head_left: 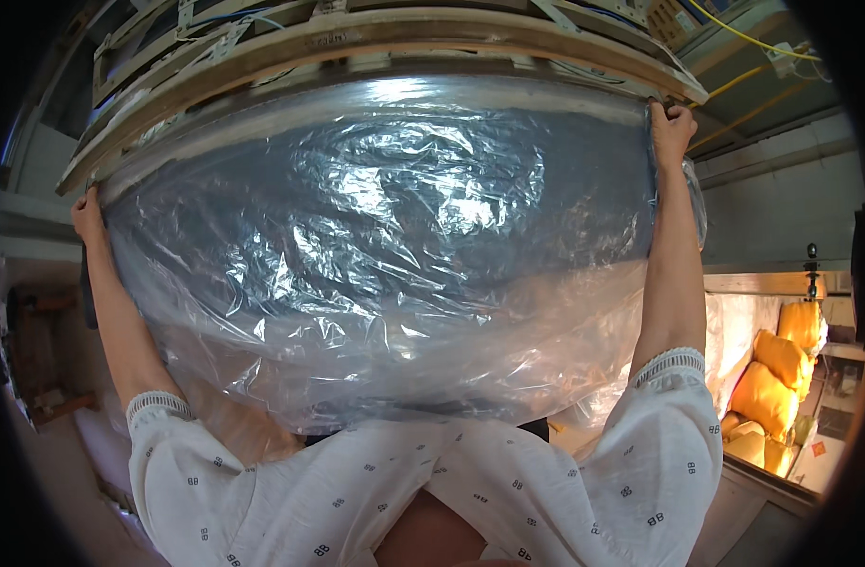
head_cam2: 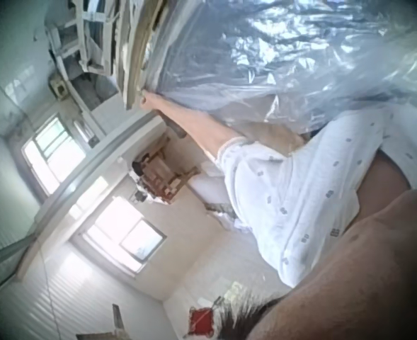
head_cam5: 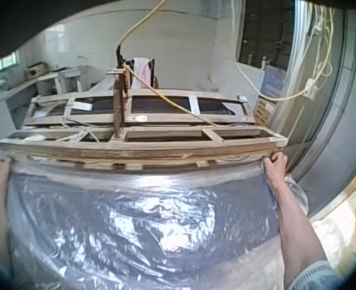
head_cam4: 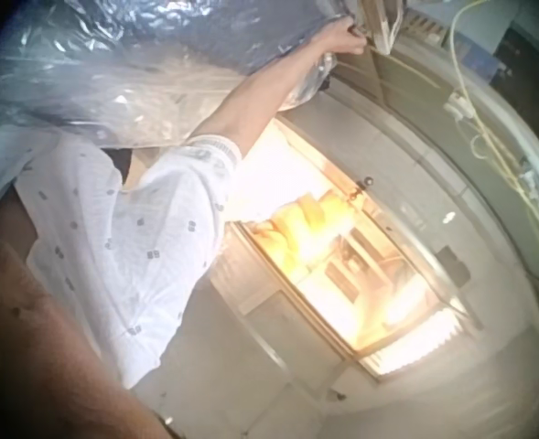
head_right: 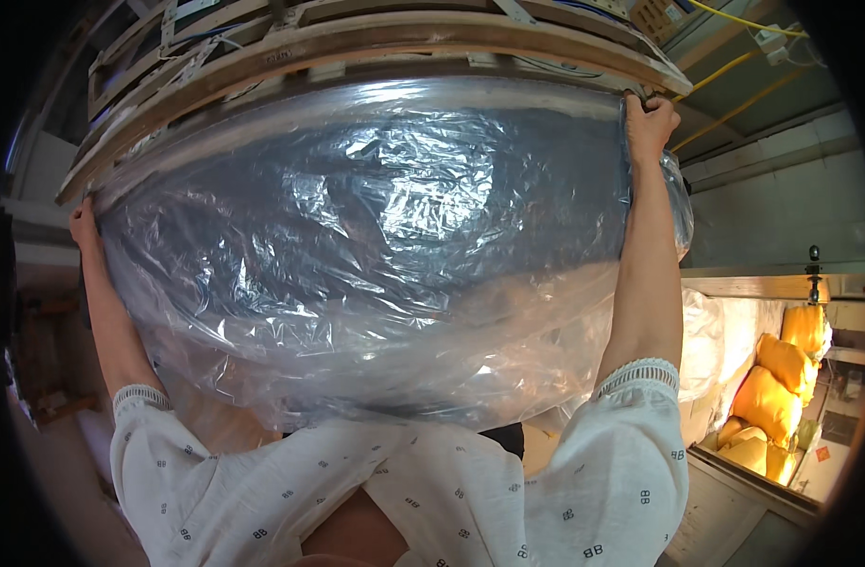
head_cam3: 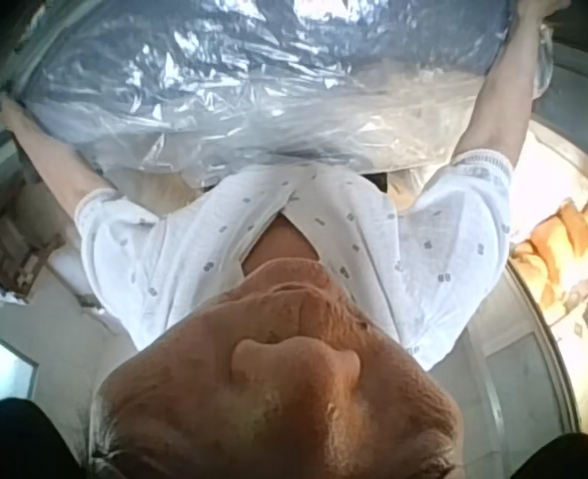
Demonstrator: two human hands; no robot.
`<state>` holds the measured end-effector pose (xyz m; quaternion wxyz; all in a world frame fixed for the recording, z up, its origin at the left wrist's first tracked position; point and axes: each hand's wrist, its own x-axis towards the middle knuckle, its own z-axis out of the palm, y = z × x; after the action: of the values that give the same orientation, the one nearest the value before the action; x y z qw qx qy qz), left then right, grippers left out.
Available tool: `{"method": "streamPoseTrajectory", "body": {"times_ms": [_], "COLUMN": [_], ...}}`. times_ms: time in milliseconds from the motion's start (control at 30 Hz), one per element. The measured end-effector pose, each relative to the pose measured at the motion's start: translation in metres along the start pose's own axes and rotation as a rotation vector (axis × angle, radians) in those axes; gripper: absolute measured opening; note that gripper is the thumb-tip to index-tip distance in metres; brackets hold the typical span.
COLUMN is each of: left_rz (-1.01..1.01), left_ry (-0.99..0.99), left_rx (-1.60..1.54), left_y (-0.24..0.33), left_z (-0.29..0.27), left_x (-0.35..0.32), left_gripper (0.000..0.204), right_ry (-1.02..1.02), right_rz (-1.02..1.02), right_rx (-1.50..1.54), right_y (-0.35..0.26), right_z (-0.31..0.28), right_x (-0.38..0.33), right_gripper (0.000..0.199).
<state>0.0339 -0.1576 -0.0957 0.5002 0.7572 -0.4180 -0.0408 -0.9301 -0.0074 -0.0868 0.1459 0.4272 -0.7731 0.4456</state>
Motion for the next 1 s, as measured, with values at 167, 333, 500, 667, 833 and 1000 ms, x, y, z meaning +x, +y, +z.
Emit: {"method": "streamPoseTrajectory", "body": {"times_ms": [167, 333, 500, 667, 833, 1000], "left_rz": [-0.168, -0.152, -0.203, 0.017, 0.274, 0.395], "left_ry": [-0.055, -0.031, -0.189, -0.189, -0.097, -0.631], "left_rx": [-0.555, -0.585, -0.2, -0.129, 0.703, -0.161], "left_y": [-0.003, -0.011, -0.008, 0.007, 0.031, 0.244], "left_z": [-0.011, -0.011, -0.006, -0.075, -0.127, -0.014], "left_x": [0.0, 0.009, 0.005, 0.017, 0.024, -0.22], "left_gripper": [0.031, 0.036, 0.037, 0.046, 0.043, 0.042], "right_ry": [0.004, 0.07, -0.223, -0.681, -0.942, -0.857], "right_rz": [0.049, 0.022, -0.044, -0.163, 0.205, 0.201], "right_rx": [0.069, 0.085, 0.005, -0.12, 0.561, 0.601], "right_y": [0.014, 0.015, 0.005, -0.013, -0.097, -0.129], "right_z": [-0.005, -0.007, -0.016, -0.094, -0.167, -0.195], "right_x": [0.008, 0.012, 0.013, -0.011, -0.076, -0.109], "right_gripper": [0.038, 0.036, 0.049, 0.04, 0.022, 0.02]}}
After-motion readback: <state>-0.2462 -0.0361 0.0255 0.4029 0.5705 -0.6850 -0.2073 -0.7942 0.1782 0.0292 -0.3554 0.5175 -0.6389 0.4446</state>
